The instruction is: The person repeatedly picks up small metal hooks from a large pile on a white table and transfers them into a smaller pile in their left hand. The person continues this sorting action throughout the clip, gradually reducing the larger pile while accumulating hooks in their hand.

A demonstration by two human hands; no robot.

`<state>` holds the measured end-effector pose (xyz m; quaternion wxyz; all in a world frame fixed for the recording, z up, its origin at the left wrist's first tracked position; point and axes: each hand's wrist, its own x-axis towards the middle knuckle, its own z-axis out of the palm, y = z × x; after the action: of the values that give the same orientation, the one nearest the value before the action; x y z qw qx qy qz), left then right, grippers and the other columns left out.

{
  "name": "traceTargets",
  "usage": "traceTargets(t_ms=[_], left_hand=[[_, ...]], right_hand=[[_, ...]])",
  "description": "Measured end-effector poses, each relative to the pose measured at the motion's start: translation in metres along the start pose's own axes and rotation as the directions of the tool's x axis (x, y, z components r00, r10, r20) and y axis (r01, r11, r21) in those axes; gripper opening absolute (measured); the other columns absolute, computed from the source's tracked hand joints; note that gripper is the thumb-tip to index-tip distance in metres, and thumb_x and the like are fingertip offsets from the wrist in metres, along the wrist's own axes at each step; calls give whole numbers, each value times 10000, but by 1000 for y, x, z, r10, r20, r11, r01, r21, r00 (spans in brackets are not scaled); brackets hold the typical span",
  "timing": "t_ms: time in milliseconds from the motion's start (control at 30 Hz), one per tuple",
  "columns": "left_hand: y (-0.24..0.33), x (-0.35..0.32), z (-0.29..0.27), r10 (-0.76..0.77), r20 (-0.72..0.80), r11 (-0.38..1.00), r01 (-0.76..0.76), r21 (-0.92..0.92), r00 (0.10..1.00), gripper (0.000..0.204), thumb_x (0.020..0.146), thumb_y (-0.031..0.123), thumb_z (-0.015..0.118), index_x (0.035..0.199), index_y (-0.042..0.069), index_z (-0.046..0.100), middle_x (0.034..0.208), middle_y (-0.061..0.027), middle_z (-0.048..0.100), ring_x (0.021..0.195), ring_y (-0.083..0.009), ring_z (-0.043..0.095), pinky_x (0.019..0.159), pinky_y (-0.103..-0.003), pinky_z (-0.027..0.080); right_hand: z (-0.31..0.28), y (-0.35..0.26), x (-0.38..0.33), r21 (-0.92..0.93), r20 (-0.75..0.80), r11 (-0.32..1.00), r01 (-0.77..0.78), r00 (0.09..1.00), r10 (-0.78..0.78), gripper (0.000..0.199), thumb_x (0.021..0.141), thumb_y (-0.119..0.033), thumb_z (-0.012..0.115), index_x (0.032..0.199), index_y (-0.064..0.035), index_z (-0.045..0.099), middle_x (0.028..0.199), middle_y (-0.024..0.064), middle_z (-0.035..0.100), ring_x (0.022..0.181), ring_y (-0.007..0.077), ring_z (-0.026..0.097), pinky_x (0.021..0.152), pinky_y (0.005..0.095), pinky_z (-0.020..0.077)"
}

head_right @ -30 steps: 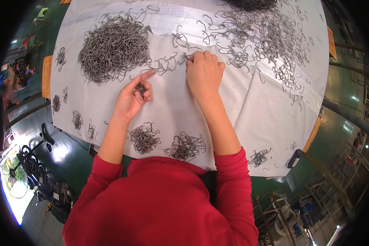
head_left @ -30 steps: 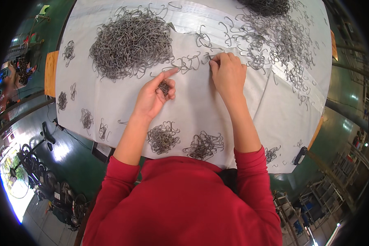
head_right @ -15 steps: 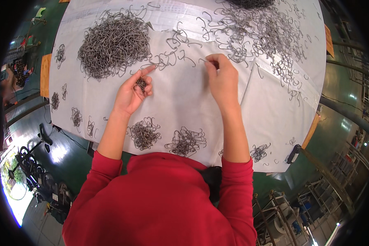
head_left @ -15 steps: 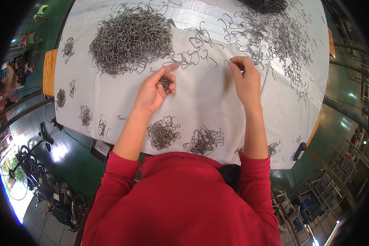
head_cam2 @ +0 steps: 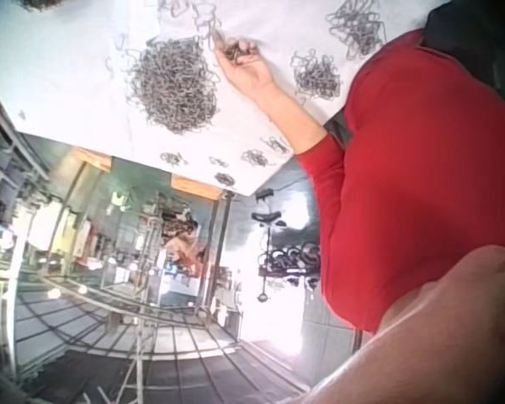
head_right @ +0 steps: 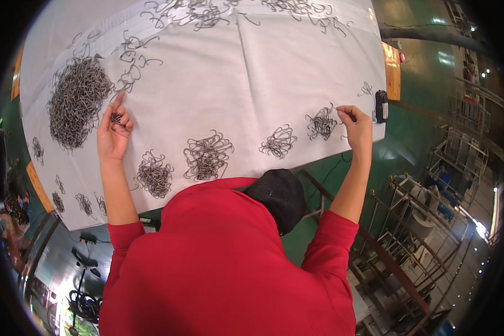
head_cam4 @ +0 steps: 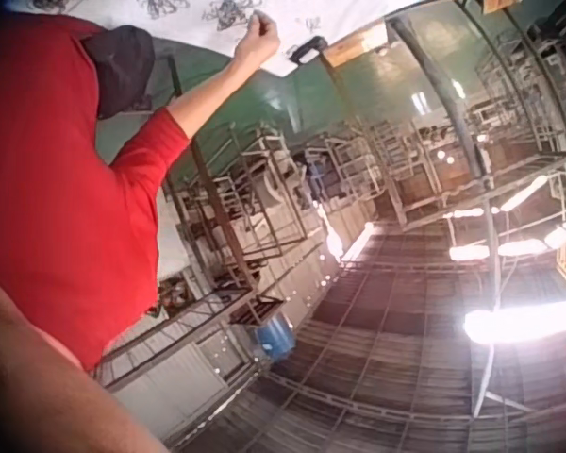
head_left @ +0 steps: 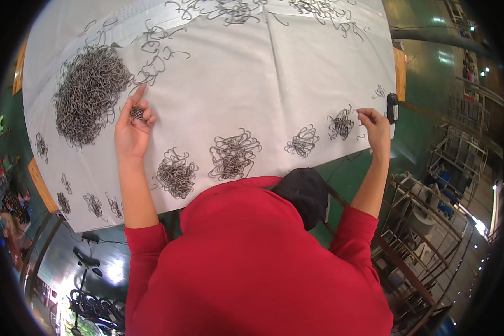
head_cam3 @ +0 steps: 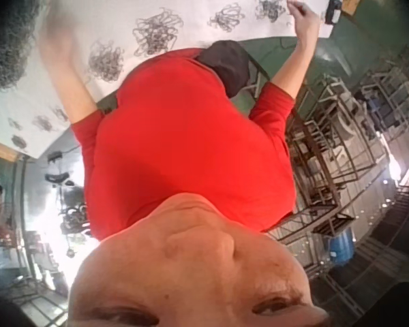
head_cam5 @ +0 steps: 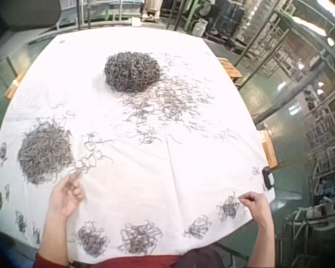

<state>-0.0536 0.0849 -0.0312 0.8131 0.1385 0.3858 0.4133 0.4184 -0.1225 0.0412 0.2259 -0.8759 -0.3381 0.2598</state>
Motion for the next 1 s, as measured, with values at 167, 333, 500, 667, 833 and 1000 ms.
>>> traceTargets(t_ms=[167, 333, 500, 667, 833, 1000], left_hand=[[-2, -3, 0, 16, -39, 1000, -16, -9, 999, 443, 938, 231, 451, 1276, -55, 420, 785, -20, 515, 676, -115, 438, 625, -251, 408], [-2, 1, -3, 3, -72, 999, -5, -33, 997, 426, 930, 255, 466, 1232, -46, 469, 772, -37, 567, 646, -123, 498, 618, -272, 426], [-2, -5, 0, 7, -55, 995, -13, -103, 998, 419, 938, 248, 439, 1236, -46, 451, 799, -41, 588, 651, -134, 516, 618, -277, 428], [-7, -15, -6, 2, -102, 987, -18, -157, 995, 432, 943, 250, 423, 1249, -55, 426, 804, -56, 578, 655, -150, 510, 629, -276, 426], [-1, -12, 2, -20, -102, 995, 10, -102, 995, 429, 950, 244, 407, 1258, -55, 419, 796, -35, 548, 648, -135, 476, 625, -268, 397], [-2, -12, -3, -45, -61, 989, 36, -141, 997, 409, 947, 241, 411, 1218, -60, 463, 848, -58, 592, 734, -162, 554, 698, -284, 467]], right_hand=[[17, -5, -7, -148, -40, 987, 60, 997, -67, 198, 796, -82, 617, 973, 5, 639, 847, 103, 653, 751, 171, 588, 712, 298, 469], [95, -118, 17, -60, 43, 925, 374, 927, -372, 190, 818, -48, 560, 993, -60, 632, 934, 76, 629, 800, 202, 597, 707, 320, 480], [204, -224, 22, 48, 191, 587, 808, 569, -800, 208, 839, -64, 523, 1022, -104, 612, 954, 81, 581, 859, 266, 576, 684, 371, 484], [250, -260, 29, 22, 235, 651, 759, 629, -741, 150, 832, -93, 543, 964, -100, 616, 908, 75, 584, 780, 274, 590, 654, 387, 474], [267, -273, 36, -101, 260, 682, 724, 681, -684, 112, 818, -167, 587, 869, -67, 600, 844, 85, 593, 727, 282, 594, 628, 376, 467], [265, -282, 35, -226, 365, 610, 759, 647, -670, 139, 816, -180, 589, 822, -41, 587, 826, 120, 601, 718, 292, 589, 641, 383, 460]])
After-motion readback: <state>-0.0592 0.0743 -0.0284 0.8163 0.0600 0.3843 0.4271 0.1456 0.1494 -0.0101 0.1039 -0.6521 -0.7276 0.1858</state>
